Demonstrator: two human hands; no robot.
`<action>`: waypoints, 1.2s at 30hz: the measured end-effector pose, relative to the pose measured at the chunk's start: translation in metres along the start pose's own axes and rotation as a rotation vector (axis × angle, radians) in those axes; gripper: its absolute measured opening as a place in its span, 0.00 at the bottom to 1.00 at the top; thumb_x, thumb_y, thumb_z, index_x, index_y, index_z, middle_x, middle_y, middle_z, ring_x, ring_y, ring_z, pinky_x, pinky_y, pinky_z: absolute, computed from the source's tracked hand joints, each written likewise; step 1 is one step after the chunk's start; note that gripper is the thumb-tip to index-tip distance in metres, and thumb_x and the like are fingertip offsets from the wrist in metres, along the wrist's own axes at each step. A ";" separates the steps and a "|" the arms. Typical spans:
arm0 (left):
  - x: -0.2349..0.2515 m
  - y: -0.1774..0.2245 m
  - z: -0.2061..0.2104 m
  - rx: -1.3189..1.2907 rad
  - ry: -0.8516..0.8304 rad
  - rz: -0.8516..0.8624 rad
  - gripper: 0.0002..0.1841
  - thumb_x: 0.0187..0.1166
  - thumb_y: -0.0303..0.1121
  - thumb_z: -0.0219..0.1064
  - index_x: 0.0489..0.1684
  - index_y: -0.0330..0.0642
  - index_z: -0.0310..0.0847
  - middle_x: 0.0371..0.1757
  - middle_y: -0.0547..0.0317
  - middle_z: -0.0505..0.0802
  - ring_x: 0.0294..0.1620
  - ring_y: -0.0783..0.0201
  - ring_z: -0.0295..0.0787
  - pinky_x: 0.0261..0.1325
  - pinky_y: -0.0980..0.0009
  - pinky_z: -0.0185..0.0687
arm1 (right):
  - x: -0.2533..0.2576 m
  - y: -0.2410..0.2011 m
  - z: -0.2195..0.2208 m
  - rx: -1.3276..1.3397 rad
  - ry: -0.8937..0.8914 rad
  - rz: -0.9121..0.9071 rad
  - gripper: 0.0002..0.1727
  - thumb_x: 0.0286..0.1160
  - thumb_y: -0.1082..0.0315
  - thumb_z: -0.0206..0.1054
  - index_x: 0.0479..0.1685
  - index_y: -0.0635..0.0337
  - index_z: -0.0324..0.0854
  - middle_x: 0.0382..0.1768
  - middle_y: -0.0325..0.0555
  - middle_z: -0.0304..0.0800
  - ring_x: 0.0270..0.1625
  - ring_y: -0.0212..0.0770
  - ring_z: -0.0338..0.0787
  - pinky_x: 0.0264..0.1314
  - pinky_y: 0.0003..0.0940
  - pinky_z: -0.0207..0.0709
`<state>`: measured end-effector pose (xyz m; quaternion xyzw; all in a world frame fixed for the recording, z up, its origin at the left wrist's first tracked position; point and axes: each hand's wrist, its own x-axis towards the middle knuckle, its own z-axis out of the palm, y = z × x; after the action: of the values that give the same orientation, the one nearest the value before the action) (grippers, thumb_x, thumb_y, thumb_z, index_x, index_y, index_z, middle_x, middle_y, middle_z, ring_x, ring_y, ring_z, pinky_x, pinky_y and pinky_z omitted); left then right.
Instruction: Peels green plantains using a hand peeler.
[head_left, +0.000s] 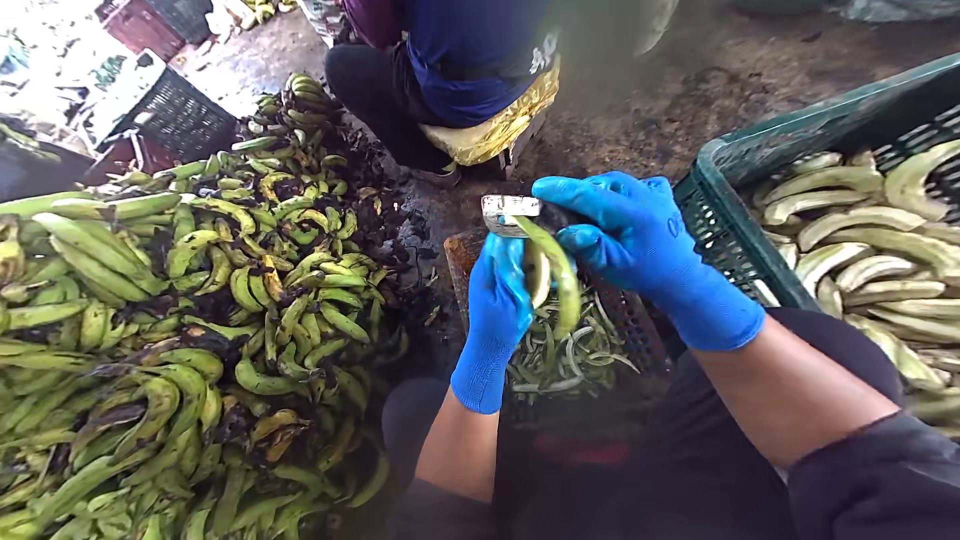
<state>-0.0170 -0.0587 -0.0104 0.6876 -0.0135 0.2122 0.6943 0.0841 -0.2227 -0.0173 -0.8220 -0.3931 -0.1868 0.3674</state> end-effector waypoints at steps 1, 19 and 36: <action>0.000 -0.002 -0.007 0.049 -0.077 0.082 0.22 0.94 0.42 0.45 0.60 0.33 0.78 0.42 0.69 0.88 0.43 0.85 0.84 0.51 0.80 0.83 | 0.002 0.001 -0.003 0.011 -0.019 -0.003 0.38 0.84 0.29 0.40 0.77 0.36 0.81 0.58 0.49 0.93 0.58 0.51 0.89 0.55 0.60 0.71; 0.037 -0.007 -0.014 -0.628 0.064 -0.436 0.20 0.93 0.41 0.40 0.58 0.41 0.78 0.38 0.55 0.93 0.23 0.71 0.88 0.23 0.79 0.84 | -0.036 0.000 0.001 -0.088 0.052 -0.292 0.25 0.77 0.41 0.64 0.69 0.37 0.87 0.53 0.50 0.93 0.53 0.53 0.88 0.57 0.57 0.67; 0.018 -0.014 -0.005 -1.035 -0.192 -0.542 0.22 0.88 0.43 0.44 0.49 0.41 0.85 0.34 0.61 0.91 0.25 0.73 0.86 0.27 0.80 0.84 | -0.046 -0.007 0.000 -0.044 0.063 -0.171 0.27 0.80 0.38 0.59 0.69 0.37 0.87 0.53 0.51 0.93 0.53 0.50 0.89 0.56 0.55 0.71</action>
<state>0.0027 -0.0483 -0.0183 0.2544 -0.0020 -0.0700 0.9646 0.0495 -0.2433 -0.0416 -0.7871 -0.4457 -0.2516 0.3442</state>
